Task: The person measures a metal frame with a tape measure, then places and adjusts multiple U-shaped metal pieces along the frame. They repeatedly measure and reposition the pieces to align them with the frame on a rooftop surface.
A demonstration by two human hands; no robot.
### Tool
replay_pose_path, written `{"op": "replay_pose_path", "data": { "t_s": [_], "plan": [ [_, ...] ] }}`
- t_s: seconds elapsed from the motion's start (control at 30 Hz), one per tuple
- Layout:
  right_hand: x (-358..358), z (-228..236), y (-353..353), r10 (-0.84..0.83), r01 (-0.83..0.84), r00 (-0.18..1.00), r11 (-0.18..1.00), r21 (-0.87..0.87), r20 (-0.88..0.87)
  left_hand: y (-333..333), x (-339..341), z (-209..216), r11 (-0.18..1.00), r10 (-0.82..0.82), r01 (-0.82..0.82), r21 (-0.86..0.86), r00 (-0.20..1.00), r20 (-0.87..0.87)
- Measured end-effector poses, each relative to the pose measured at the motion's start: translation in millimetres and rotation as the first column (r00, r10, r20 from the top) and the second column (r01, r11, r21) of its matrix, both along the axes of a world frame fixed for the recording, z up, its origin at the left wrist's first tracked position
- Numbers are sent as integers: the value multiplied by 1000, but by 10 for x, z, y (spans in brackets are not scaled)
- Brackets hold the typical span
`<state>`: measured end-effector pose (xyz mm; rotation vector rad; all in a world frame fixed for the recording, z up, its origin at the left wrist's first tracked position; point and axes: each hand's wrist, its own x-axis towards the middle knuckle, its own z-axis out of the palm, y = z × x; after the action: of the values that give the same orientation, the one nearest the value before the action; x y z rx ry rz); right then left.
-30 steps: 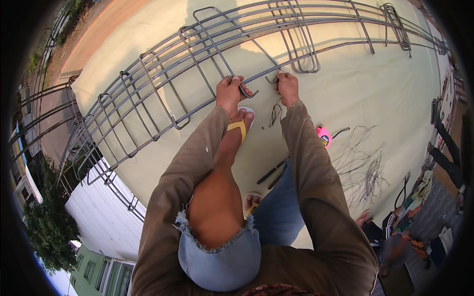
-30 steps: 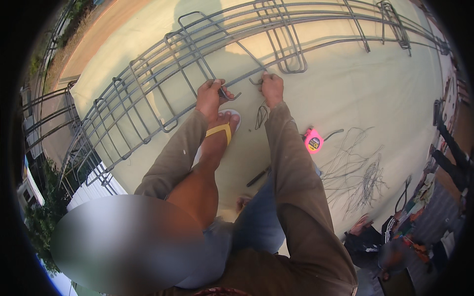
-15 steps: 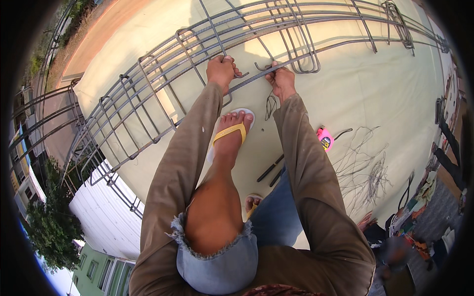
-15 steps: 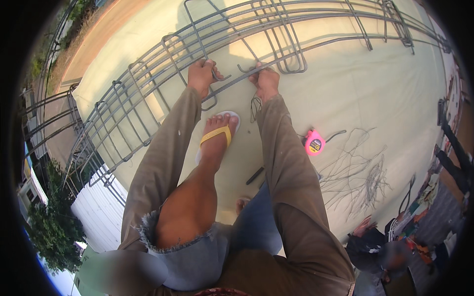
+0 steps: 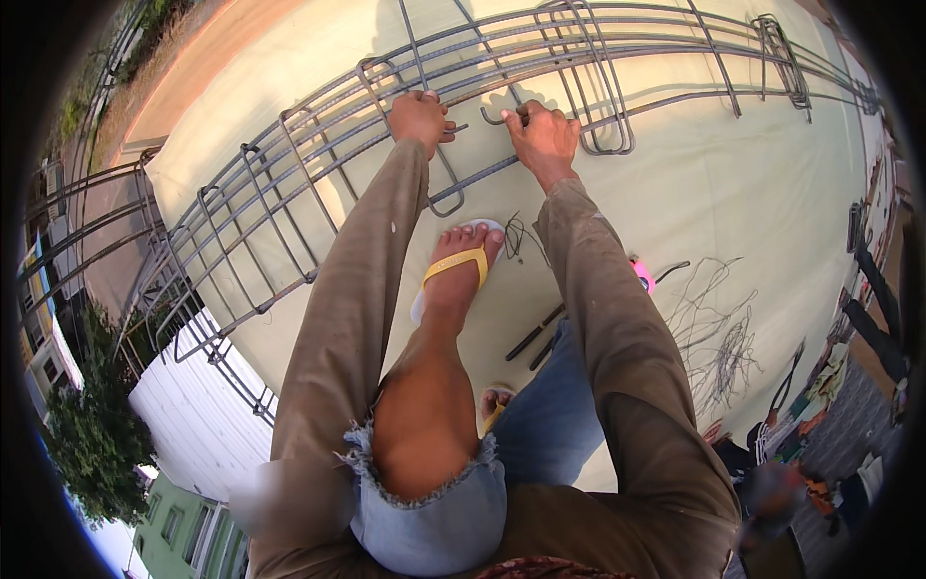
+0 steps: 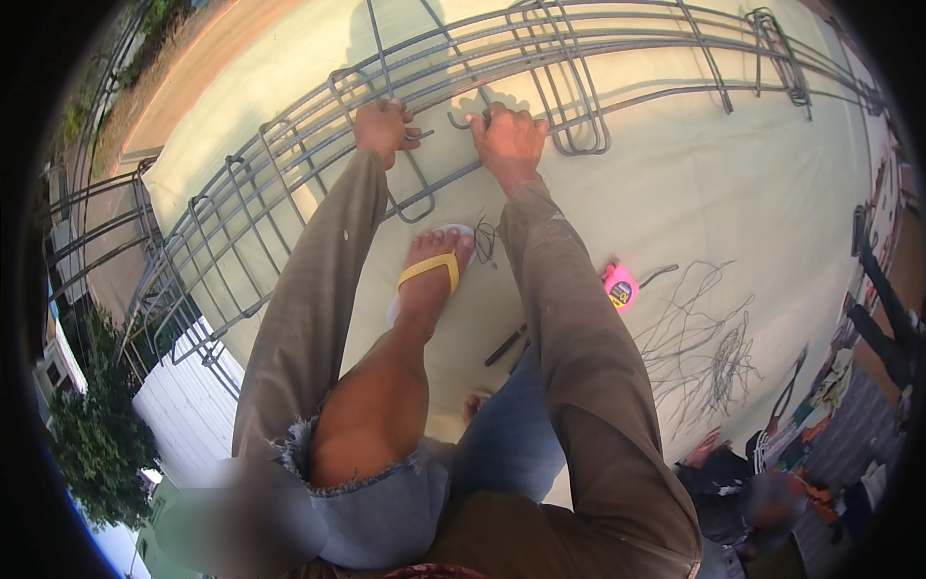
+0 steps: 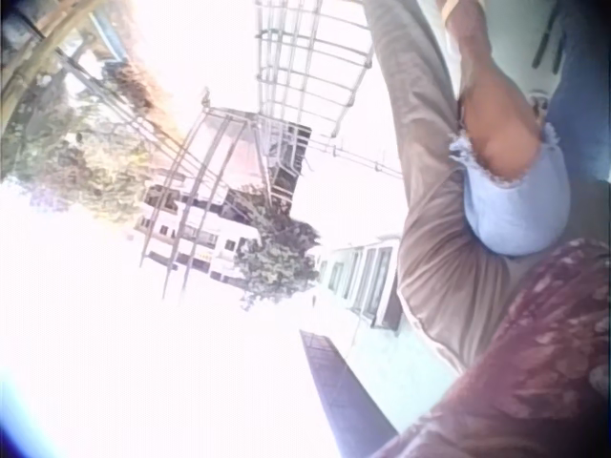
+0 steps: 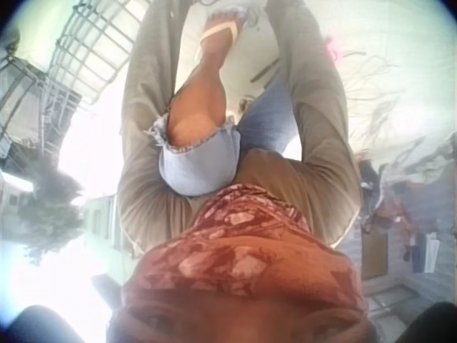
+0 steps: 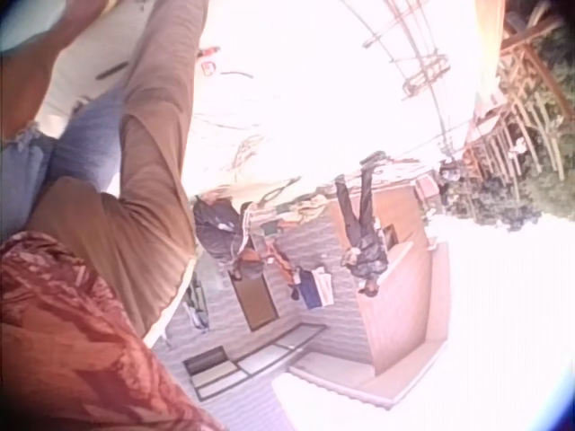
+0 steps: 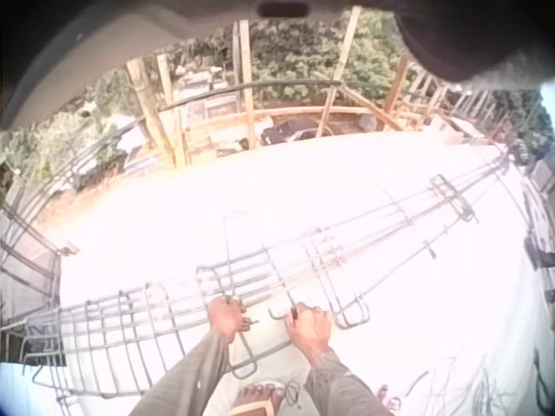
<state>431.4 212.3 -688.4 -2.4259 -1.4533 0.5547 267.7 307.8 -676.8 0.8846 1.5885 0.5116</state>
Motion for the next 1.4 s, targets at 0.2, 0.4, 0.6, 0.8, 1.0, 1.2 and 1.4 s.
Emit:
{"op": "replay_pose_path", "data": {
  "t_s": [0.2,0.4,0.6,0.8,1.0,1.2,1.4],
  "plan": [
    [-150,-67,283,-132,114,977,987,-113,-165,165,22,22,1000,-1,1,-2,999,52],
    [-228,-199,344,-359,336,868,933,-125,-344,205,-87,-78,986,-161,167,18,970,-180],
    [-325,-413,442,-487,590,712,806,53,-506,200,-194,-215,921,-316,380,91,860,-400],
    [-326,-606,605,-482,599,541,796,-87,-689,360,-222,-296,935,-266,334,121,883,-387],
    [-341,-580,591,-445,680,223,709,-188,-867,389,-252,-380,858,-299,464,219,799,-521],
    [-343,-602,579,-423,710,131,672,-213,-897,328,-272,-250,920,-349,387,65,882,-315],
    [-323,-659,639,-417,680,181,707,-193,-891,369,-281,-17,939,-323,339,56,926,-197]
  ]
}}
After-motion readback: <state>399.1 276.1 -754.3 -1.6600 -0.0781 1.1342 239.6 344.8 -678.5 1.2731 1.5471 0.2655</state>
